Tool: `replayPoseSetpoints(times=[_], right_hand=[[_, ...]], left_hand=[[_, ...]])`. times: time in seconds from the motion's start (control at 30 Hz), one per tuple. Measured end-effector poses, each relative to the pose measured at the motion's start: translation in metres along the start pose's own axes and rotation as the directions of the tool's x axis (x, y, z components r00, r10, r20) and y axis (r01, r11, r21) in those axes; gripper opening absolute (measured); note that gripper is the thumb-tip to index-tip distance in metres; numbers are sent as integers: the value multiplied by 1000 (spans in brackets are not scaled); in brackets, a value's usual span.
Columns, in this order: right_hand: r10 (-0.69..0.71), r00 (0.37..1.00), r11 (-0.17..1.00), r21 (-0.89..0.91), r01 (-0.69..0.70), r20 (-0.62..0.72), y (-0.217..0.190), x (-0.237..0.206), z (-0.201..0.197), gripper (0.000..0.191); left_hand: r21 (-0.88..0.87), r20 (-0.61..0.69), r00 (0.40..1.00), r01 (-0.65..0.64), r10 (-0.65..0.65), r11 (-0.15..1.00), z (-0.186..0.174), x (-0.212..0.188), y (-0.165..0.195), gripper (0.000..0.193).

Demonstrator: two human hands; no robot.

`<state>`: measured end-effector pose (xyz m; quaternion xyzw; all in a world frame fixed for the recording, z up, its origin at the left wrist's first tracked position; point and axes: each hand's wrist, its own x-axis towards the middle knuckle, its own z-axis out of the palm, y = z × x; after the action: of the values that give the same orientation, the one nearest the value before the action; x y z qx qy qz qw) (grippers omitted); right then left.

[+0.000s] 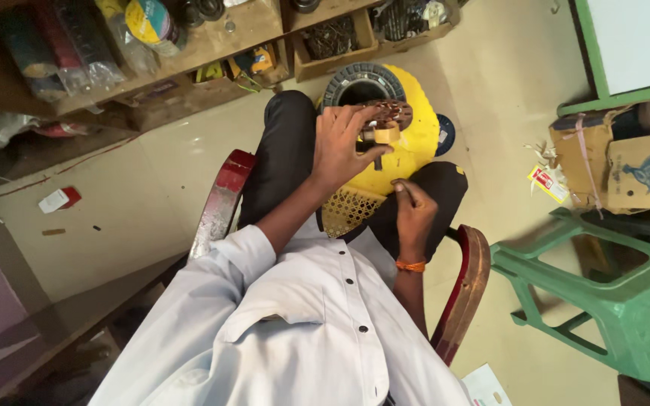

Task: The person sits on a chair with an electric motor stator resting on their lap and works on its copper windings, pressing and arranging the coil wires by hand. They then pick up a screwdriver, carry the stator to a workbench, and handle a red wire at the bench.

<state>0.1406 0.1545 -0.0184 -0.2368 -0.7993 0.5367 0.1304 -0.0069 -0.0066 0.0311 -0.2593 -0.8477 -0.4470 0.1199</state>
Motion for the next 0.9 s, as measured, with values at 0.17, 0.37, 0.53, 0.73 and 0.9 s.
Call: replayPoseSetpoints(times=[0.17,0.37,0.53,0.73,0.9], right_hand=[[-174,980,975,-124,185,95,-46,23,-39,14],[-433,830,797,-282,534,351,-107,93,-50,12],[-489,644,624,-280,729,589,-134,150,-20,15],[-376,565,638,-236,733,735,-111,201,9,11],[-388,568,712,-156,685,726,-95,235,31,11]], left_hand=[[22,28,999,19,-19,1000,23,-4,-14,50],[-60,25,990,-136,138,989,23,-7,-34,52],[-33,-3,976,-220,220,975,23,-3,-42,48],[-1,-72,960,-271,270,963,28,-5,-48,38],[2,-7,957,-289,289,957,24,-4,-54,42]])
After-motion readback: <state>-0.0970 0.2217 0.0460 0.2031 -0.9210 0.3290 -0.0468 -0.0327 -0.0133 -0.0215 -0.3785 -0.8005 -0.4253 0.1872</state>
